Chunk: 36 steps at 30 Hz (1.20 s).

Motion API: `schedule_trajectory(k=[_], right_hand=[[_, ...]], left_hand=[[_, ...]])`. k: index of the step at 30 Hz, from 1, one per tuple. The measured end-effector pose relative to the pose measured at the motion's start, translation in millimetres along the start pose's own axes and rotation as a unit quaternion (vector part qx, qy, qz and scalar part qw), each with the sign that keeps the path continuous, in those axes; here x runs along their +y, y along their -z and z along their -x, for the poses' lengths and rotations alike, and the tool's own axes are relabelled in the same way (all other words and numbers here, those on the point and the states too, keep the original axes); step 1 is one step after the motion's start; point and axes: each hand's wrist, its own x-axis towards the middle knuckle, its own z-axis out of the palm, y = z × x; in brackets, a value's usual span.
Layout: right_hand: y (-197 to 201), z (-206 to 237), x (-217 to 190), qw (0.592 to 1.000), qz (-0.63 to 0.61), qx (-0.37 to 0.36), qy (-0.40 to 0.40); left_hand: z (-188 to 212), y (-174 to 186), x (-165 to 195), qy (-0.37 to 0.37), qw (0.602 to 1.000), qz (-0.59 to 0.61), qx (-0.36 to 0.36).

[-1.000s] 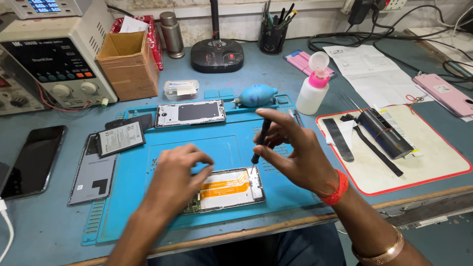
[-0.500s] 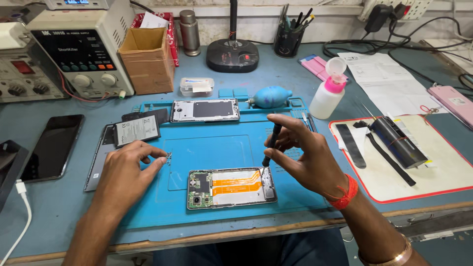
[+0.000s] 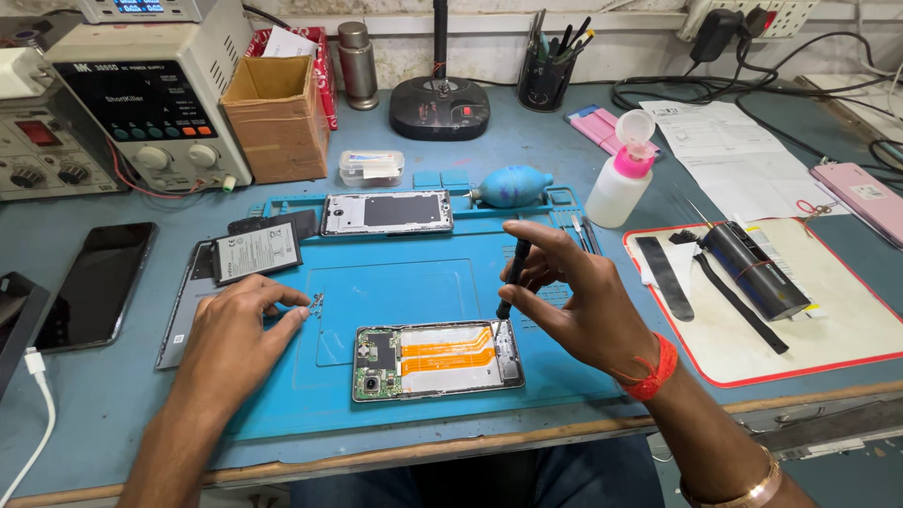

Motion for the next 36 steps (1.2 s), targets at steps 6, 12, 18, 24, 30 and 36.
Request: schedule_trajectory(k=[6, 12, 18, 24, 30, 36], right_hand=[[-2, 0, 1, 0.999, 0.03, 0.014, 0.018], [-9, 2, -3, 0.997, 0.04, 0.034, 0.059], [-12, 3, -5, 0.999, 0.008, 0.036, 0.038], [-9, 1, -5, 0.999, -0.02, 0.026, 0.016], [-6, 2, -12, 0.999, -0.048, -0.011, 0.006], [-3, 2, -16, 0.994, -0.094, -0.054, -0.025]], left_hand=[[-1, -4, -1, 0.009, 1.0, -0.021, -0.011], [-2, -6, -2, 0.016, 0.999, -0.029, -0.012], [-2, -6, -3, -0.003, 1.0, -0.017, -0.003], [-1, -2, 23, -0.059, 0.998, 0.022, -0.019], [16, -5, 74, -0.163, 0.962, 0.142, -0.166], [24, -4, 99, -0.14, 0.957, 0.077, -0.243]])
